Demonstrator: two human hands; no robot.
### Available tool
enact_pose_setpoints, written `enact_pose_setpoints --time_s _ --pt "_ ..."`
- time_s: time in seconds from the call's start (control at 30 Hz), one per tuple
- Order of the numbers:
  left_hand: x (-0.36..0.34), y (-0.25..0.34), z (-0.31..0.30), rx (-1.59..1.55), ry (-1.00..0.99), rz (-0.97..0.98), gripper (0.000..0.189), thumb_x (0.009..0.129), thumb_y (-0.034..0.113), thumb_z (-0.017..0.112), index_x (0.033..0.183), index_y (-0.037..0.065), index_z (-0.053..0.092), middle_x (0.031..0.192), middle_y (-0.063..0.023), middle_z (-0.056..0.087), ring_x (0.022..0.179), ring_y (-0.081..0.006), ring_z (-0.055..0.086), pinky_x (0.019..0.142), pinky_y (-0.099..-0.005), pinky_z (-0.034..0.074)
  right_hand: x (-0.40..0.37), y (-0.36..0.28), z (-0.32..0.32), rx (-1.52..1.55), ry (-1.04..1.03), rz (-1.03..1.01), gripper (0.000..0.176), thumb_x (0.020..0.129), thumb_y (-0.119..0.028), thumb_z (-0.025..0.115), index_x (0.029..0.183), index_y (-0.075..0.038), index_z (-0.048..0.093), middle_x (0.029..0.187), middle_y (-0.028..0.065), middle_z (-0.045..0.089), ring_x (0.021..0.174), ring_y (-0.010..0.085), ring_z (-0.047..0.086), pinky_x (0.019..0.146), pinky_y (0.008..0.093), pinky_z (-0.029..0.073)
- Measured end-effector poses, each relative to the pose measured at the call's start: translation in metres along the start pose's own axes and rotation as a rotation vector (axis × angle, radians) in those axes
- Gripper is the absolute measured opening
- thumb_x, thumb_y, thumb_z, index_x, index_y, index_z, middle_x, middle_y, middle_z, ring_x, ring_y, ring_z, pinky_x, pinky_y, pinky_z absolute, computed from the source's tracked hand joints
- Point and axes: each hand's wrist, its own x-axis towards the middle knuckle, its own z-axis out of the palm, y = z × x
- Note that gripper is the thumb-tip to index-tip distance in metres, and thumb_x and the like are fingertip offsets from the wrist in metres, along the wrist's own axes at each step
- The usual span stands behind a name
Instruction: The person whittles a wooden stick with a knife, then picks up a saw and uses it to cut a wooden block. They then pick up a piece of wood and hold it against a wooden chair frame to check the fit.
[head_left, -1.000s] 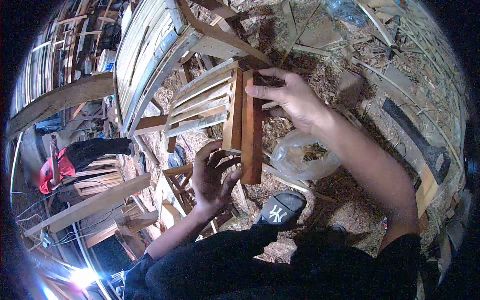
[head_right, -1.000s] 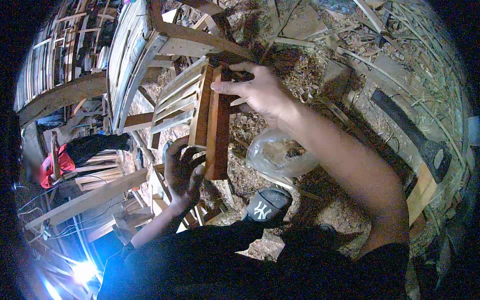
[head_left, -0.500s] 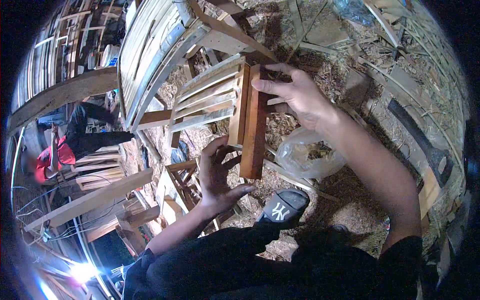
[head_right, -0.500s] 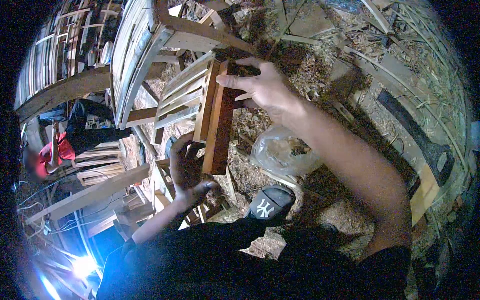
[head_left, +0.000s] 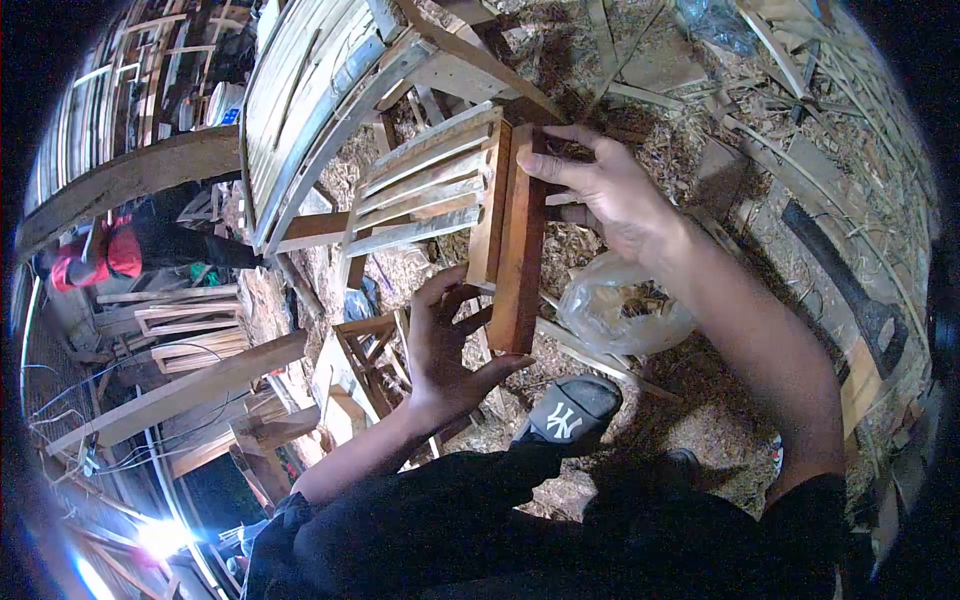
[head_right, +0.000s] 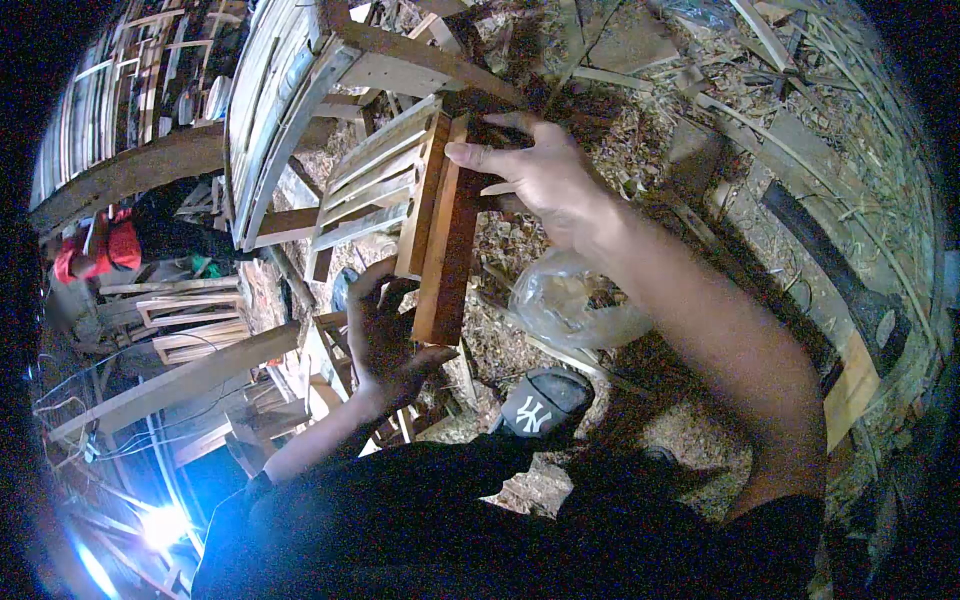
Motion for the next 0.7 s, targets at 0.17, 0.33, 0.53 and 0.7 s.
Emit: enact_pose_setpoints --time_s 0.17,0.33,0.53,0.7 --pt "-0.001 0.006 0.006 -0.027 0.051 -0.075 0.107 0.06 0.002 0.095 0.144 0.008 0.029 0.143 -0.0134 0.039 0.127 -0.0279 0.053 0.101 -0.0442 0.056 -0.003 -0.006 0.002 -0.017 -0.002 0.047 0.081 0.08 -0.032 0.086 0.142 0.001 0.046 0.118 0.0165 0.065 0.098 0.0245 0.065 0.081 0.0383 0.054" --pt "-0.004 -0.001 0.01 -0.033 0.094 -0.054 0.106 0.061 0.002 0.095 0.142 0.008 0.028 0.142 -0.013 0.038 0.125 -0.0266 0.054 0.099 -0.0423 0.057 -0.004 -0.005 0.005 -0.032 0.046 0.082 0.083 0.08 -0.034 0.086 0.144 0.0 0.044 0.124 0.0165 0.062 0.102 0.0247 0.062 0.084 0.0386 0.053" --pt "-0.007 -0.003 0.01 -0.001 0.098 0.02 0.102 0.063 0.007 0.096 0.141 0.005 0.031 0.139 -0.0139 0.04 0.12 -0.0241 0.057 0.097 -0.0396 0.058 -0.009 -0.01 0.011 -0.011 0.061 0.071 0.068 0.086 -0.03 0.081 0.14 -0.002 0.049 0.123 0.0093 0.063 0.1 0.0207 0.063 0.085 0.0343 0.052" --pt "-0.01 -0.009 0.012 -0.042 0.122 0.028 0.096 0.065 0.01 0.095 0.141 0.004 0.037 0.134 -0.014 0.048 0.119 -0.0244 0.058 0.1 -0.0397 0.056 -0.003 -0.007 0.007 -0.034 0.002 0.076 0.062 0.089 -0.029 0.078 0.14 -0.006 0.051 0.121 0.0061 0.064 0.101 0.0199 0.063 0.085 0.0363 0.052"
